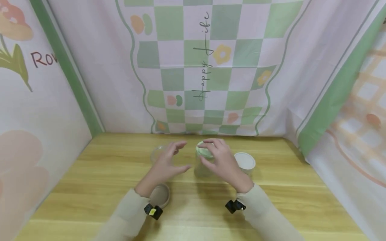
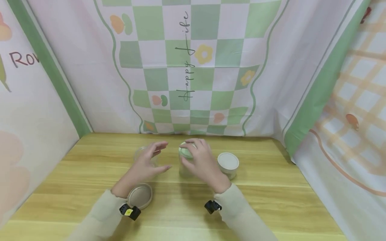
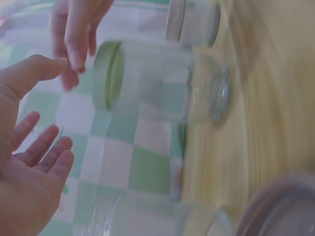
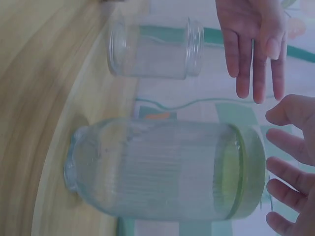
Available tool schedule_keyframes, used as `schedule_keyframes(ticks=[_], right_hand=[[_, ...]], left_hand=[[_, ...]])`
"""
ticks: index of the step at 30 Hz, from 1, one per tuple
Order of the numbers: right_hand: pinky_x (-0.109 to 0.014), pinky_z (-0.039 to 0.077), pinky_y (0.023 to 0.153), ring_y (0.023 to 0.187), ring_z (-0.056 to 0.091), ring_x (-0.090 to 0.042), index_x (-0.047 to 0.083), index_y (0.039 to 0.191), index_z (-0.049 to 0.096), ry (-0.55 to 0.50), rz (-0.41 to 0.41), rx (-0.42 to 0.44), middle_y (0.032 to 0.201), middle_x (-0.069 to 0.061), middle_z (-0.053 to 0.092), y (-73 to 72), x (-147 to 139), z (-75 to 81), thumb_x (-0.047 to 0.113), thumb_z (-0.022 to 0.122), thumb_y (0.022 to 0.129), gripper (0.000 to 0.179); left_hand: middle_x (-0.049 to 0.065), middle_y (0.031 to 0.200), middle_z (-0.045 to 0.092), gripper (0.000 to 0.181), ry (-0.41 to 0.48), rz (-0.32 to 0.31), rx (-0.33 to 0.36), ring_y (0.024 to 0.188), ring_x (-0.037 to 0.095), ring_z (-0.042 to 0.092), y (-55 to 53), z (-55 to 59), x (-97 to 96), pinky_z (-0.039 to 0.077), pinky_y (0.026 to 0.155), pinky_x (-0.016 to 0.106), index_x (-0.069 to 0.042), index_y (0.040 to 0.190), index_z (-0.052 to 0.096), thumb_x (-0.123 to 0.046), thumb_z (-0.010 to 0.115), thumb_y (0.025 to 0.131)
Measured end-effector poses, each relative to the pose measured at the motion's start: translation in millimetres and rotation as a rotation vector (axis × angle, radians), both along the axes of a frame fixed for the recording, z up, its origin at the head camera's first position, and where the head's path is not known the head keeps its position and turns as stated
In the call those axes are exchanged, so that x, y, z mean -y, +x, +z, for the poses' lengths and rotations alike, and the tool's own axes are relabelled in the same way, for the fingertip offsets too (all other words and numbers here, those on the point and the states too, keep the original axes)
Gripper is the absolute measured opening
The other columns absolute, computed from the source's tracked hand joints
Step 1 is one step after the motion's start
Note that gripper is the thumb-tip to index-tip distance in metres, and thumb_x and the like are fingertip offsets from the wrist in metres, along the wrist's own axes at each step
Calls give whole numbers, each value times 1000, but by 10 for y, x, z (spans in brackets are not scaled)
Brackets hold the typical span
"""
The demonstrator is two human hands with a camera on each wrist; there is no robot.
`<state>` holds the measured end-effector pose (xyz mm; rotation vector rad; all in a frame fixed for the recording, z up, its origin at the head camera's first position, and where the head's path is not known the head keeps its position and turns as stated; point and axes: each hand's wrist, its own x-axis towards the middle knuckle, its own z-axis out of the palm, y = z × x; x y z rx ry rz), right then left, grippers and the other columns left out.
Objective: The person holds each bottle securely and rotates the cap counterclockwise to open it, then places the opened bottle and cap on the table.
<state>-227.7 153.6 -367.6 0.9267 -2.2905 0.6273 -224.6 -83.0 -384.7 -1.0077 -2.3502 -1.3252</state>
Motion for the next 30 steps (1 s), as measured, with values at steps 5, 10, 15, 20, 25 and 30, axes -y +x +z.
schedule_keyframes(ticks=[5, 10, 15, 20, 25, 30], right_hand=[[-56, 45, 96, 115, 54, -37, 6, 119, 70, -21, -55, 30, 126, -18, 62, -41, -58, -20, 25, 80, 86, 40], [-58, 42, 98, 118, 52, -39, 5, 124, 68, -33, -85, 68, 130, -20, 59, -52, -81, -57, 31, 80, 87, 46], [-58, 40, 100, 120, 50, -39, 5, 128, 66, -31, -146, 125, 135, -20, 56, -51, -92, -86, 41, 76, 89, 54], [-55, 45, 93, 122, 47, -38, 6, 132, 63, -55, -218, 221, 138, -20, 52, -48, -56, -97, 50, 74, 88, 63], [-48, 48, 85, 117, 46, -34, 6, 135, 61, -74, -271, 298, 132, -18, 51, -68, -20, -121, 56, 70, 89, 69], [-47, 48, 82, 113, 46, -33, 6, 136, 60, -67, -295, 315, 126, -18, 51, -84, -13, -128, 58, 68, 89, 71]], left_hand=[[13, 148, 43, 82, 10, -16, 69, 134, 31, 45, 8, -55, -191, 42, 109, 39, -1, 149, 37, -17, 84, 83], [15, 148, 43, 86, 11, 32, 128, 132, 30, 47, -53, -188, -315, 43, 108, 38, -2, 150, 35, -21, 85, 83], [18, 149, 42, 88, 34, 44, 237, 133, 31, 45, -107, -306, -415, 41, 109, 40, 0, 152, 32, -17, 84, 83], [15, 149, 42, 89, 57, 52, 328, 134, 31, 43, -164, -427, -502, 39, 111, 43, -1, 152, 32, -20, 84, 82], [12, 148, 43, 90, 62, 60, 366, 133, 29, 45, -219, -508, -554, 40, 110, 46, -5, 151, 35, -29, 86, 81], [6, 145, 48, 89, 94, 35, 425, 132, 25, 47, -259, -554, -592, 39, 110, 49, -10, 150, 39, -31, 88, 79]])
